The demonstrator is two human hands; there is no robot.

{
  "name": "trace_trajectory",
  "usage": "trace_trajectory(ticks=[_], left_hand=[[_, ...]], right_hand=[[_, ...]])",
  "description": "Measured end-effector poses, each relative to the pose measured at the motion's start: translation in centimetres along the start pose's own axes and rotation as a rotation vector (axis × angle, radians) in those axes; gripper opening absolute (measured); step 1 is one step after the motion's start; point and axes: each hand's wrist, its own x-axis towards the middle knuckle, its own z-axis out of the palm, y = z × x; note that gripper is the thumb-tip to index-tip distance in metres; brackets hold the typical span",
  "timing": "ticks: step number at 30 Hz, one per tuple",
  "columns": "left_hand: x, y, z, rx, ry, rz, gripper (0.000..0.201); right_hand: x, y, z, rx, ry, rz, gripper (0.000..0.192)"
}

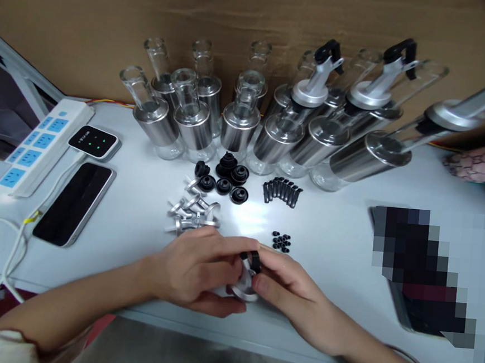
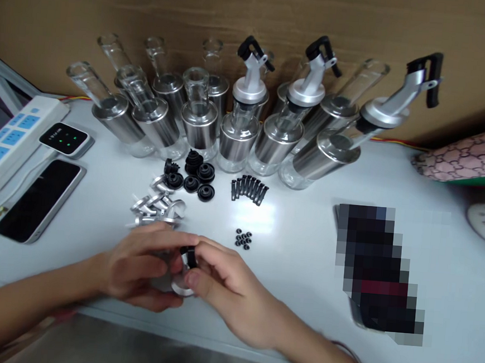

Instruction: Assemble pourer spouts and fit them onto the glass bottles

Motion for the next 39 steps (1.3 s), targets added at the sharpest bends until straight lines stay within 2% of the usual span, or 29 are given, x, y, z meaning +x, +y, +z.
trace_trajectory(ticks=[8, 14, 17, 24, 29, 34, 39], left_hand=[[-0.5, 0.2, 0.0, 0.056, 0.039, -0.101, 0.017], [-0.4, 0.2, -0.2, 0.025, -0.015, -0.156, 0.018], [-0.2, 0.3, -0.6, 0.033, -0.041, -0.191, 0.017], [-0.2, 0.2, -0.9, -0.023, -0.016, -0.227, 0.015], [-0.3, 0.4, -0.6, -0.035, -0.003, -0.195, 0.015], [-0.2, 0.3, -0.5, -0.035, -0.011, -0.174, 0.012], [-0.4, 0.3, -0.1, -0.05, -0.021, -0.13, 0.012]], right_hand=[[0.1, -0.1, -0.8, -0.328, 0.0, -0.026, 0.025], [0.1, -0.2, -1.0, -0.565, -0.011, -0.071, 0.027], [0.2, -0.2, -1.1, -0.579, 0.03, -0.093, 0.023], [0.2, 0.1, -1.1, -0.553, 0.165, -0.12, 0.012], [0.3, 0.0, -0.9, -0.616, 0.169, -0.145, 0.007], [0.4, -0.3, -1.0, -0.638, 0.174, -0.219, 0.012], [0.3, 0.0, -0.8, -0.586, 0.106, -0.132, 0.013]])
